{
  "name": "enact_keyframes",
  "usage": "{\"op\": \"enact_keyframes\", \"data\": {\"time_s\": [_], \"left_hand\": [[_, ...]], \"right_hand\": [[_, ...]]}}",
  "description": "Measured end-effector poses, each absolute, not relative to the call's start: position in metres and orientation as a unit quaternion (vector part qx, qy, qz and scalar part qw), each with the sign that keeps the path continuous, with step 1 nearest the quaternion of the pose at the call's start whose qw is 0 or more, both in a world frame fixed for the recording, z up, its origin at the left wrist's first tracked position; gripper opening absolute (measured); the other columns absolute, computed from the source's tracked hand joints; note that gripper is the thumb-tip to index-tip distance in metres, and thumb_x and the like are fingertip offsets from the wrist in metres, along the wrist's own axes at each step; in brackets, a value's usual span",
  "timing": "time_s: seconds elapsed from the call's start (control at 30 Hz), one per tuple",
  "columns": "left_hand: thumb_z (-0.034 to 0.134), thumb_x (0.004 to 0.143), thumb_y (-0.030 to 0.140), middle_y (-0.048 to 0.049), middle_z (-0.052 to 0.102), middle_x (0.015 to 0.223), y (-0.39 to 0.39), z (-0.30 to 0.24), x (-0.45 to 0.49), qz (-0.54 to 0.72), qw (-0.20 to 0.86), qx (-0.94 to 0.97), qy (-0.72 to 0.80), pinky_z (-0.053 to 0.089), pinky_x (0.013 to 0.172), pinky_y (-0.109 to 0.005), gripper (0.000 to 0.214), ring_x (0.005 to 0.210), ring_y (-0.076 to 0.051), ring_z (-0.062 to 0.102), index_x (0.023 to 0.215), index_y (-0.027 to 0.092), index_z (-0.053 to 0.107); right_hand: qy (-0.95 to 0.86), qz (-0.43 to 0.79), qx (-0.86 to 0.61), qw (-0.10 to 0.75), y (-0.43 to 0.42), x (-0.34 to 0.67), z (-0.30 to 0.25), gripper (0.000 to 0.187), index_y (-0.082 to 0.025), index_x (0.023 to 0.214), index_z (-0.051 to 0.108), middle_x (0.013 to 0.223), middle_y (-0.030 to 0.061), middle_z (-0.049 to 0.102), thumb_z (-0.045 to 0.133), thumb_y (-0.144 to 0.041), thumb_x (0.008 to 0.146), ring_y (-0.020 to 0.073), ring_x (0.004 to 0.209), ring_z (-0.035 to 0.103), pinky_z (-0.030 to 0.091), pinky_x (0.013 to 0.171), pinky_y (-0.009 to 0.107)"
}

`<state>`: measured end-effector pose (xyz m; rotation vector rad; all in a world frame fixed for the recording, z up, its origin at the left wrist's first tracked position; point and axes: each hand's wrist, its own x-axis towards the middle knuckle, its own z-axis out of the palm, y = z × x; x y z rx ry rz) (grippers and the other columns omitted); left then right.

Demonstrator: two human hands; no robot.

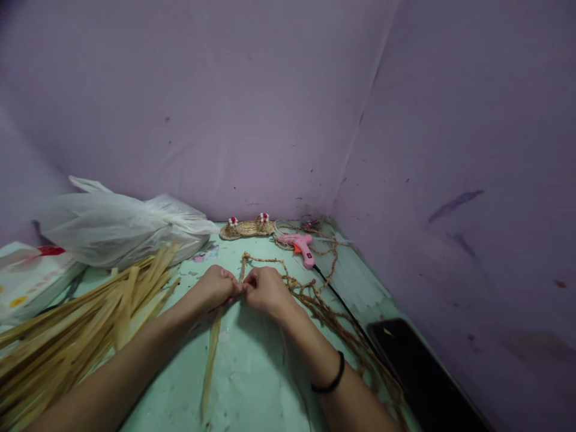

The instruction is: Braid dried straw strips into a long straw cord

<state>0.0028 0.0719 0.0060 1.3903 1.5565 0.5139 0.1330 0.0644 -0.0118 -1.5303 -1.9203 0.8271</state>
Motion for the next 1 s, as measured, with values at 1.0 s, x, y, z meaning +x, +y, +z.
{"op": "enact_keyframes", "data": {"time_s": [1.0], "left_hand": [[0.053,0.045,0.021,0.0097,0.026,0.036,0.079,0.009,-0.014,0.204,0.686,0.466,0.520,0.002,0.032,-0.018,0.013,0.030,0.000,0.011,0.051,0.015,0.044]], "right_hand": [[-0.652,0.242,-0.660,0.283,0.058,0.143,0.024,0.020,-0.012,0.073,0.065,0.065,0.0049,0.062,0.048,-0.024,0.072,0.0108,0.056,0.050,0.029,0.048,0.020]]}}
